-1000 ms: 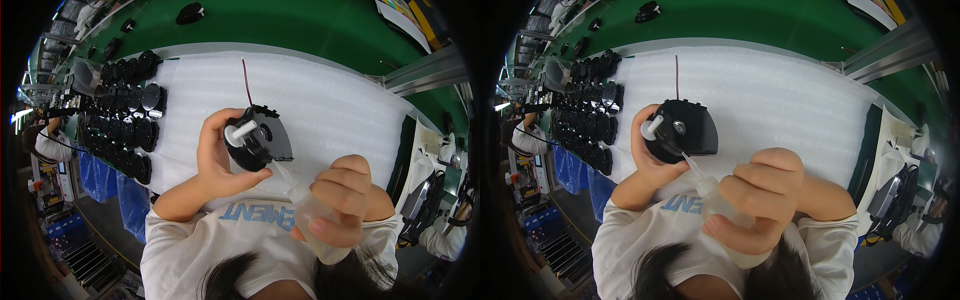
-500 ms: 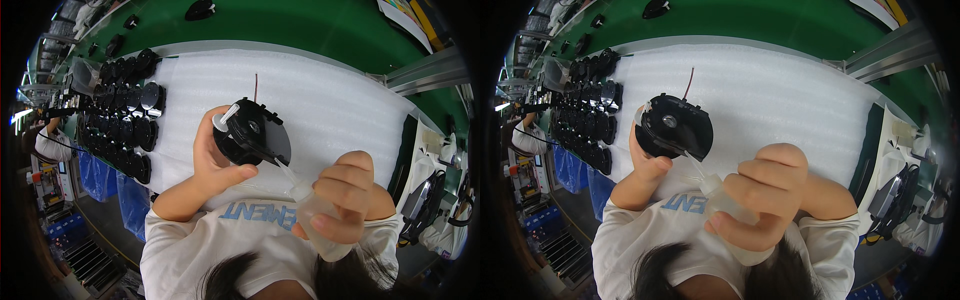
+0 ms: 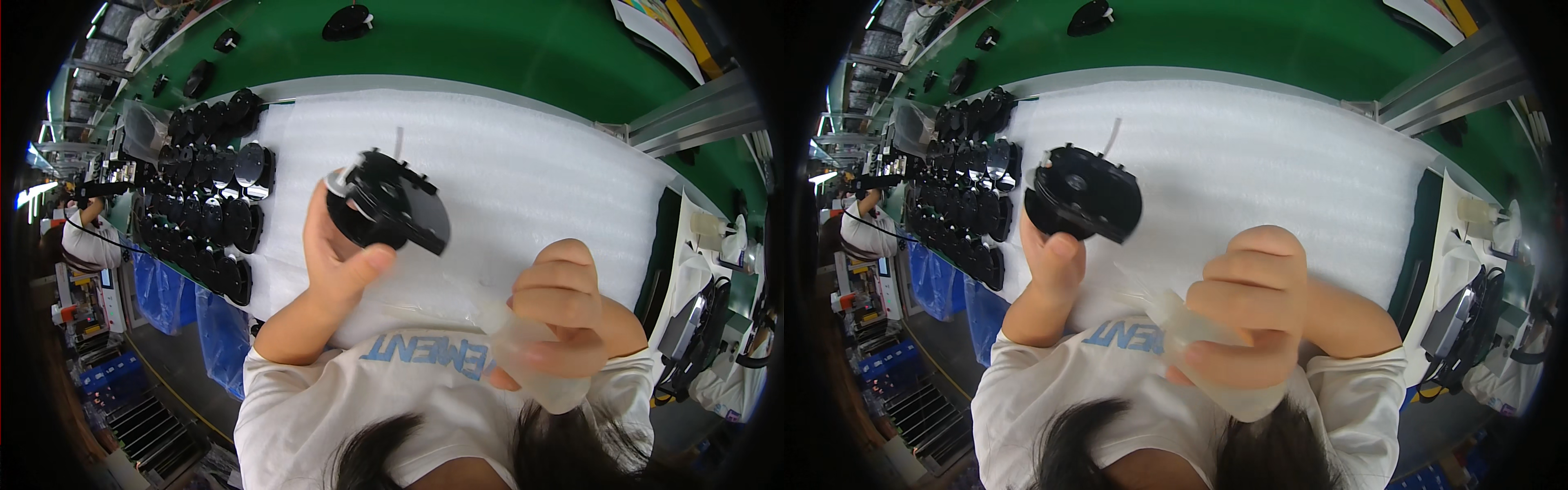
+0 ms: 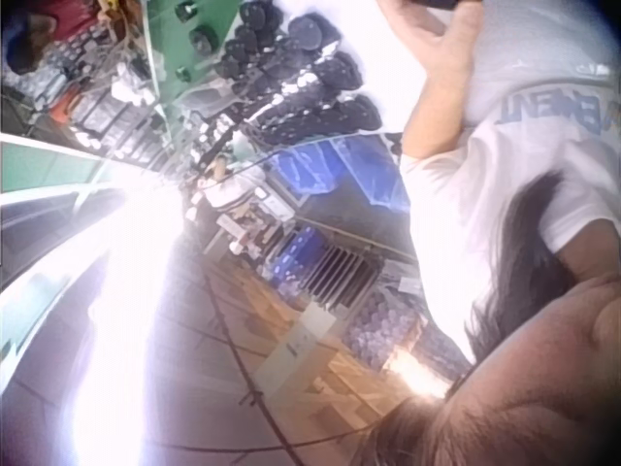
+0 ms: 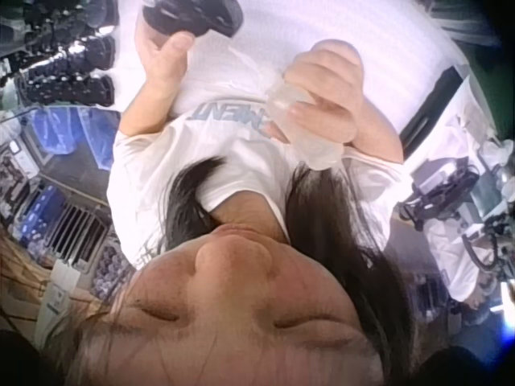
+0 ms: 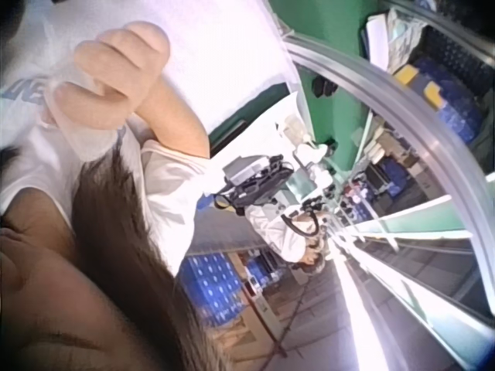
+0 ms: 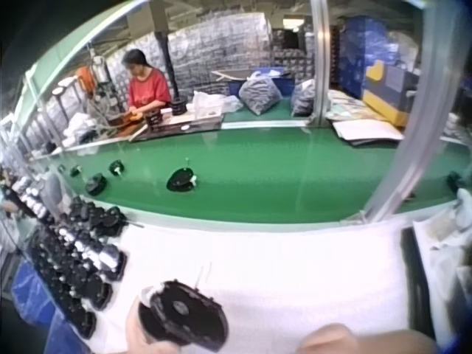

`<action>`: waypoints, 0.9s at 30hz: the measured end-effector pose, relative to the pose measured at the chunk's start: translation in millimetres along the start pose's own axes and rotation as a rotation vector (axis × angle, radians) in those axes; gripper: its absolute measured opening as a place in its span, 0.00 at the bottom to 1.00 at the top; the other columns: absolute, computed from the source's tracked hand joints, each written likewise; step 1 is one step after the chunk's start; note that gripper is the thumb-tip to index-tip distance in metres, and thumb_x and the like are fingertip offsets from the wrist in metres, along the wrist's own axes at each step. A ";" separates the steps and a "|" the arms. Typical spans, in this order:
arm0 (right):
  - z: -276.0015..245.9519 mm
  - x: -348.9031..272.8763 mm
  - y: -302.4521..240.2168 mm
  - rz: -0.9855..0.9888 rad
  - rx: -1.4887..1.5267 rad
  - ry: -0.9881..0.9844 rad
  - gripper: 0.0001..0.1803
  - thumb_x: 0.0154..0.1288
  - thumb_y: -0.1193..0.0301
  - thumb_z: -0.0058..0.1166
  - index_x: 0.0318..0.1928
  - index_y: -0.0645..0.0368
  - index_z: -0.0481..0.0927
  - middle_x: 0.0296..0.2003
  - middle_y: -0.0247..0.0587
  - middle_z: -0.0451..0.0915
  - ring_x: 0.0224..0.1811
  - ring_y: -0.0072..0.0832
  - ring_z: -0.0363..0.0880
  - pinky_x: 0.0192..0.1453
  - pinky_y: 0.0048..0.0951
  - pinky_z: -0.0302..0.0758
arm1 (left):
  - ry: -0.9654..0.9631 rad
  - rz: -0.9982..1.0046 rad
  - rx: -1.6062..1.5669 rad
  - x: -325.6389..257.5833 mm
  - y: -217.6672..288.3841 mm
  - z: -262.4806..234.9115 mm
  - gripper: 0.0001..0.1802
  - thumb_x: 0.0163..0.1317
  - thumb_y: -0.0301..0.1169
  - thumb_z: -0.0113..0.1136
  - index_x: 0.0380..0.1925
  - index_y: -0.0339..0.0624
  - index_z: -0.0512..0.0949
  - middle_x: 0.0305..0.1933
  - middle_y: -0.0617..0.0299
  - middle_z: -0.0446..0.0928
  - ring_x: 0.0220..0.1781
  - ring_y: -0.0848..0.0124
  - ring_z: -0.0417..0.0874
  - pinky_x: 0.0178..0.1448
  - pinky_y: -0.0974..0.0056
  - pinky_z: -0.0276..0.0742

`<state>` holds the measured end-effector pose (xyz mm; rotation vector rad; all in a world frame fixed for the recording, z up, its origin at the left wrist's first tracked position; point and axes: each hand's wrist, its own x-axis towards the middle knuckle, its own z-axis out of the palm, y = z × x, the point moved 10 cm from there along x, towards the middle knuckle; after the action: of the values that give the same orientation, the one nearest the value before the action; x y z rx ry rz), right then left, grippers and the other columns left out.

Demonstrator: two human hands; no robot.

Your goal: The person applies a liquid from a squeeze bottle to small white gears inside a plastic housing, dispensing the liquid with an applicator tip.

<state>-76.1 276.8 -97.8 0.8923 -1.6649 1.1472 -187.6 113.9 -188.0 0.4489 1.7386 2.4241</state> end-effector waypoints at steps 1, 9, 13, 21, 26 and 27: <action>-3.8 -1.6 4.2 0.031 0.105 0.060 0.18 0.45 0.63 0.60 0.37 0.47 0.70 0.23 0.32 0.70 0.18 0.24 0.66 0.21 0.23 0.56 | 0.041 0.023 0.030 2.5 4.0 -8.3 0.41 0.41 0.40 0.69 0.51 0.32 0.59 0.46 0.55 0.69 0.48 0.69 0.71 0.53 0.66 0.65; 25.4 -80.2 115.9 1.099 0.738 0.261 0.22 0.56 0.50 0.45 0.40 0.54 0.67 0.24 0.32 0.70 0.21 0.22 0.67 0.23 0.22 0.60 | -0.045 0.253 1.264 121.4 16.8 18.6 0.31 0.36 0.47 0.65 0.38 0.38 0.73 0.29 0.52 0.77 0.34 0.62 0.78 0.38 0.65 0.73; 43.0 -113.2 132.8 1.450 1.122 0.477 0.22 0.58 0.48 0.42 0.41 0.54 0.65 0.22 0.30 0.67 0.21 0.18 0.65 0.23 0.19 0.60 | -0.067 -0.004 1.439 189.8 -27.8 51.0 0.38 0.38 0.59 0.58 0.41 0.37 0.73 0.31 0.54 0.78 0.35 0.62 0.80 0.37 0.62 0.73; 31.9 -104.3 142.4 1.353 1.109 0.475 0.23 0.58 0.47 0.42 0.42 0.52 0.64 0.22 0.32 0.69 0.20 0.19 0.62 0.23 0.19 0.59 | 0.043 0.113 1.610 237.6 -59.5 77.9 0.41 0.46 0.63 0.49 0.46 0.36 0.66 0.42 0.46 0.73 0.48 0.54 0.72 0.45 0.54 0.72; 24.8 -105.8 145.4 1.385 1.031 0.504 0.24 0.57 0.46 0.42 0.44 0.50 0.63 0.22 0.34 0.70 0.20 0.19 0.61 0.24 0.19 0.59 | -0.178 -0.207 2.017 284.5 -68.0 24.5 0.39 0.40 0.54 0.58 0.51 0.45 0.67 0.48 0.51 0.71 0.51 0.56 0.71 0.50 0.56 0.69; 27.5 -102.3 144.1 1.354 1.053 0.472 0.23 0.57 0.49 0.44 0.44 0.51 0.63 0.23 0.34 0.69 0.20 0.19 0.63 0.25 0.20 0.61 | -0.293 -0.283 1.998 291.7 -75.9 8.8 0.39 0.36 0.53 0.62 0.50 0.45 0.68 0.45 0.48 0.73 0.47 0.53 0.74 0.50 0.57 0.70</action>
<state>-179.1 302.4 -241.8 -0.1897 -1.0537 2.9926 -466.9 225.9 -208.3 0.4805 2.9439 -0.2572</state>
